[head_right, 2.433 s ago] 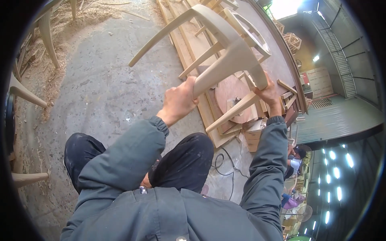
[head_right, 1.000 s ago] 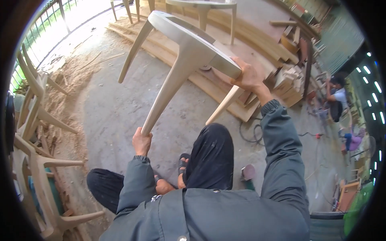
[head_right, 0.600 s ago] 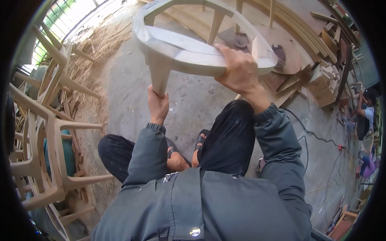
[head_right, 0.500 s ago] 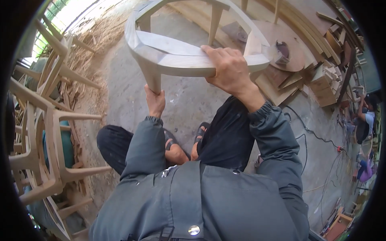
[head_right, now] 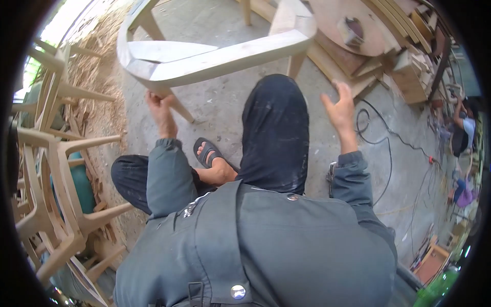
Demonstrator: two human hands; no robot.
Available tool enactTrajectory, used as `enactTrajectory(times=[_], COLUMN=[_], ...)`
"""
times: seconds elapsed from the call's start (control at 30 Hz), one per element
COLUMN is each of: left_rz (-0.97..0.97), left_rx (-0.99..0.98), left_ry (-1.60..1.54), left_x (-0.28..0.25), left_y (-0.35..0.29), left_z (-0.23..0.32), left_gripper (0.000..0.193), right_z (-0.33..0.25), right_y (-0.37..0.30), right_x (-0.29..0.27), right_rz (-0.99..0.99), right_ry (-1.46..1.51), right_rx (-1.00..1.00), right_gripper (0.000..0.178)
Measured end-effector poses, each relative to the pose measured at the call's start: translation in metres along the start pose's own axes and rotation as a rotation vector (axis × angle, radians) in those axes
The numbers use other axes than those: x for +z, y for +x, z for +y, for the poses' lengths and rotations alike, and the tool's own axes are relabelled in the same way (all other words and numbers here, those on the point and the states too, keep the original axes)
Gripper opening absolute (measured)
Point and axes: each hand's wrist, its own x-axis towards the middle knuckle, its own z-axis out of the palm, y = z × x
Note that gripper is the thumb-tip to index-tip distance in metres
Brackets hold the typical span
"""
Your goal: The person sands wooden chair frames, holding and turning the pieces by hand while smoothing the surfaces with a handheld power sander.
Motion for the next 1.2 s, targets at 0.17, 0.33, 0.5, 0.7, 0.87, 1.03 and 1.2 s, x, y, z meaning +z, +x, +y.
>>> enactTrajectory(times=[0.17, 0.33, 0.5, 0.7, 0.87, 1.03, 1.2], left_rz=[-0.038, 0.048, 0.086, 0.131, 0.112, 0.267, 0.048], left_rx=[0.031, 0.016, 0.008, -0.045, -0.085, 0.095, 0.370], left_ry=[-0.163, 0.028, 0.024, 0.046, 0.137, 0.151, 0.337], left_x=[-0.002, 0.018, 0.026, 0.024, 0.030, 0.045, 0.083], left_y=[0.009, 0.000, -0.003, -0.003, -0.001, -0.029, -0.079], left_z=[0.051, 0.051, 0.057, 0.065, 0.076, 0.090, 0.102], left_gripper=[0.085, 0.077, 0.071, 0.076, 0.093, 0.088, 0.070], right_z=[0.090, 0.161, 0.113, 0.141, 0.186, 0.190, 0.191], right_y=[-0.174, -0.355, -0.379, -0.373, -0.357, -0.330, -0.290], right_x=[0.017, 0.017, 0.013, 0.014, 0.010, 0.008, 0.017], right_rz=[0.147, 0.210, -0.125, -0.074, -0.166, -0.150, -0.013], right_ry=[-0.195, -0.190, -0.371, -0.561, -0.462, -0.325, 0.513], right_rx=[0.329, 0.949, 0.838, 0.880, 0.866, 0.766, 1.072], right_gripper=[0.084, 0.107, 0.111, 0.111, 0.103, 0.095, 0.067])
